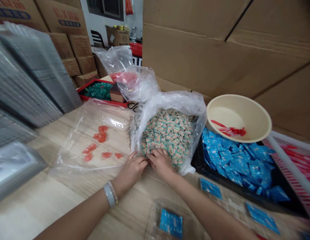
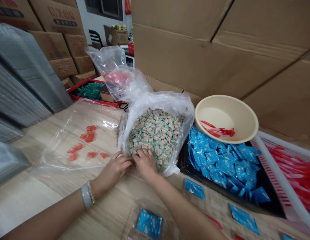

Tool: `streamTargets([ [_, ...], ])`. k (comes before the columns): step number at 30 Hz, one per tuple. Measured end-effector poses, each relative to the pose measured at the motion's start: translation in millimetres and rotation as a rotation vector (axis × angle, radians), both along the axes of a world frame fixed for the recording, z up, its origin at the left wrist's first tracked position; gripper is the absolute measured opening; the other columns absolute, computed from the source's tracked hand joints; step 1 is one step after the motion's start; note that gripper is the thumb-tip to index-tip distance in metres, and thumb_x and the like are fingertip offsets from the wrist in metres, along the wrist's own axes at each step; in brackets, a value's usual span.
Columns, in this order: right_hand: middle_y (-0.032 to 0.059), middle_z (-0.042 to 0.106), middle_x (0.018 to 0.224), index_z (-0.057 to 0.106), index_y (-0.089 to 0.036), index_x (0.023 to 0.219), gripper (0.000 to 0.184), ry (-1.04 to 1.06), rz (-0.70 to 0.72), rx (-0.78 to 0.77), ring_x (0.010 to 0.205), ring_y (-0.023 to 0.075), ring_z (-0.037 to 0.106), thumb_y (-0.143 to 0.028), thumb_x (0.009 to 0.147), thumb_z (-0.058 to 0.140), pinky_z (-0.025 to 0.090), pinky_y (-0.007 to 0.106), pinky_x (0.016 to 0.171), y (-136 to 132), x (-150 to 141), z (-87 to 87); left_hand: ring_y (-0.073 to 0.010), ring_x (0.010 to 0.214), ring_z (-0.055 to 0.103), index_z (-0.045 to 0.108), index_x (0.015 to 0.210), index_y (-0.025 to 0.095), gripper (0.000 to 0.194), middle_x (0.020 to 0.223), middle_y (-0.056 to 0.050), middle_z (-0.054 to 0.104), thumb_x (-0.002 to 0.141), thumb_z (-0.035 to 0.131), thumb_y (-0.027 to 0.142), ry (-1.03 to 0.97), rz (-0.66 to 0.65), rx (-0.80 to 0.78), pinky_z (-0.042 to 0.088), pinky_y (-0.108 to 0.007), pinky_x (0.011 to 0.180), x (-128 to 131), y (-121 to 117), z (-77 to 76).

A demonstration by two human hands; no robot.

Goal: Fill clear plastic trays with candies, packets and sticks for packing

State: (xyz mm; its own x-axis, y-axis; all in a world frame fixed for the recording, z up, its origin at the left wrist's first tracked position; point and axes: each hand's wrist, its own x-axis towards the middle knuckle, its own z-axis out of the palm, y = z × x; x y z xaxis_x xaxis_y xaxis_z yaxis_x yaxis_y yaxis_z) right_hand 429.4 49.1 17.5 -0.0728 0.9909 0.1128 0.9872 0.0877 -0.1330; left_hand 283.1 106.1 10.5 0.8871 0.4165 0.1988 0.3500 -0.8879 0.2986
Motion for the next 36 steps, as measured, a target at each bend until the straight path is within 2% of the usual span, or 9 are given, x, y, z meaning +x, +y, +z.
streamTargets([
  [4,0.0048,0.057,0.088,0.058,-0.021,0.091,0.018,0.094,-0.026,0.021,0.086,0.0187,0.045,-0.015,0.079,0.047,0.031,0.03,0.074,-1,3,-1.6,-0.0139,0.083,0.054,0.056,0.089,0.019,0.019,0.086,-0.002,0.062,0.08,0.042,0.01,-0.033,0.005,0.025,0.024,-0.039,0.097,-4,0,-6.7],
  [8,0.0031,0.058,0.079,0.056,-0.018,0.079,0.01,0.324,-0.132,0.083,0.078,0.0163,0.048,-0.012,0.075,0.048,0.034,0.028,0.071,2,21,0.4,-0.0139,0.08,0.052,0.055,0.091,0.019,0.018,0.083,-0.001,0.06,0.081,0.043,0.011,-0.049,-0.017,0.07,0.026,-0.039,0.096,-6,1,-7.8],
  [11,0.0002,0.056,0.069,0.055,-0.017,0.075,0.012,0.44,-0.087,0.032,0.067,0.0131,0.049,-0.01,0.075,0.046,0.035,0.024,0.064,3,30,3.0,-0.0145,0.081,0.051,0.056,0.091,0.019,0.017,0.083,-0.001,0.06,0.081,0.044,0.013,-0.022,-0.025,0.083,0.027,-0.038,0.095,-4,2,-4.5],
  [16,0.0009,0.057,0.076,0.057,-0.019,0.075,0.02,0.31,0.077,-0.06,0.074,0.0142,0.049,-0.004,0.071,0.045,0.036,0.025,0.067,0,24,2.2,-0.0154,0.081,0.051,0.057,0.089,0.019,0.015,0.083,-0.002,0.06,0.08,0.045,0.014,-0.004,-0.003,0.079,0.03,-0.036,0.092,-1,2,1.1],
  [24,0.0026,0.056,0.084,0.056,-0.018,0.086,0.026,0.328,0.024,-0.083,0.082,0.0155,0.049,-0.003,0.069,0.045,0.037,0.026,0.073,-5,15,-5.8,-0.0134,0.088,0.054,0.054,0.095,0.02,0.019,0.091,-0.001,0.062,0.082,0.042,0.014,-0.034,-0.038,-0.012,0.024,-0.037,0.098,0,5,0.7],
  [31,0.004,0.056,0.086,0.058,-0.018,0.085,0.02,0.179,-0.019,-0.051,0.085,0.0168,0.048,-0.007,0.075,0.046,0.035,0.028,0.077,-14,9,-6.7,-0.0137,0.091,0.054,0.048,0.109,0.02,0.03,0.094,-0.002,0.062,0.079,0.049,0.016,-0.036,0.016,-0.107,0.027,-0.034,0.097,1,9,1.5],
  [36,0.0045,0.058,0.081,0.059,-0.019,0.083,0.016,0.171,-0.048,0.004,0.081,0.0176,0.048,-0.011,0.077,0.046,0.035,0.029,0.073,-17,11,-6.8,-0.013,0.086,0.054,0.057,0.093,0.02,0.017,0.087,-0.001,0.063,0.08,0.048,0.017,-0.018,-0.007,-0.103,0.028,-0.033,0.095,3,11,3.7],
])
